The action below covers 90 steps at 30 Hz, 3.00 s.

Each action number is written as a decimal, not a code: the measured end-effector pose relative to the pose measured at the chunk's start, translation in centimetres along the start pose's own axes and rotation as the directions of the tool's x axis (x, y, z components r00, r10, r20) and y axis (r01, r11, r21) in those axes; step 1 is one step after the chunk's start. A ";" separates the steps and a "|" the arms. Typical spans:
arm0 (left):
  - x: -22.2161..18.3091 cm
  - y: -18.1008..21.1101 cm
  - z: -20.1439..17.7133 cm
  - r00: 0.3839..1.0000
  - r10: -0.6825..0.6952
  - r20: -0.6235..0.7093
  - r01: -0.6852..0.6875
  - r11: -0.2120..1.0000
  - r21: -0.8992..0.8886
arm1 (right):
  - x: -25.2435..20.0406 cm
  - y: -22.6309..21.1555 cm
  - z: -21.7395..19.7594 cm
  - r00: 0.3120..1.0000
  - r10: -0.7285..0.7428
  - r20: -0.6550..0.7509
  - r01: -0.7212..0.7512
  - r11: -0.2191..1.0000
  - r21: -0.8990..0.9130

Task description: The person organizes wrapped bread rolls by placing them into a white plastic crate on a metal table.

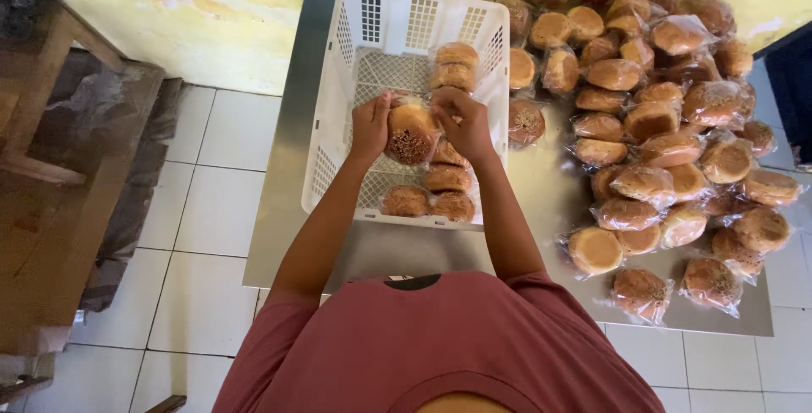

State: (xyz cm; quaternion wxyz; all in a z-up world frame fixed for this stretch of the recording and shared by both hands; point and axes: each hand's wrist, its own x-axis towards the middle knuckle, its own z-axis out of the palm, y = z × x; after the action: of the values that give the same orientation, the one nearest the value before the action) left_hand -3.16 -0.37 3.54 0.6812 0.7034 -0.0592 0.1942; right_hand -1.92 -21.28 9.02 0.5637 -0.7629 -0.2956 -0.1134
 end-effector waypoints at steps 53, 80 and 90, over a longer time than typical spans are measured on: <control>1.2 -2.8 -3.6 0.881 -0.281 -0.380 0.100 0.897 -0.431 | -0.6 2.9 1.2 0.932 0.135 0.335 -0.231 0.936 0.264; -0.4 -4.6 -3.0 0.557 -0.820 0.130 0.660 0.533 0.530 | -0.9 0.9 2.1 0.687 0.398 0.608 -0.323 0.917 -0.234; 0.0 -8.8 -2.5 0.557 -0.799 0.227 0.459 0.524 0.717 | -1.8 3.6 2.3 0.566 0.486 0.667 -0.253 0.871 -0.420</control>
State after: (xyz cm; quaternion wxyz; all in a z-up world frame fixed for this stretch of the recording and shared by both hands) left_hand -0.58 2.62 -4.65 0.4061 0.8668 0.0885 -0.2754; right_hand -1.59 -20.39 4.45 0.2868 -0.8550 -0.3153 0.2956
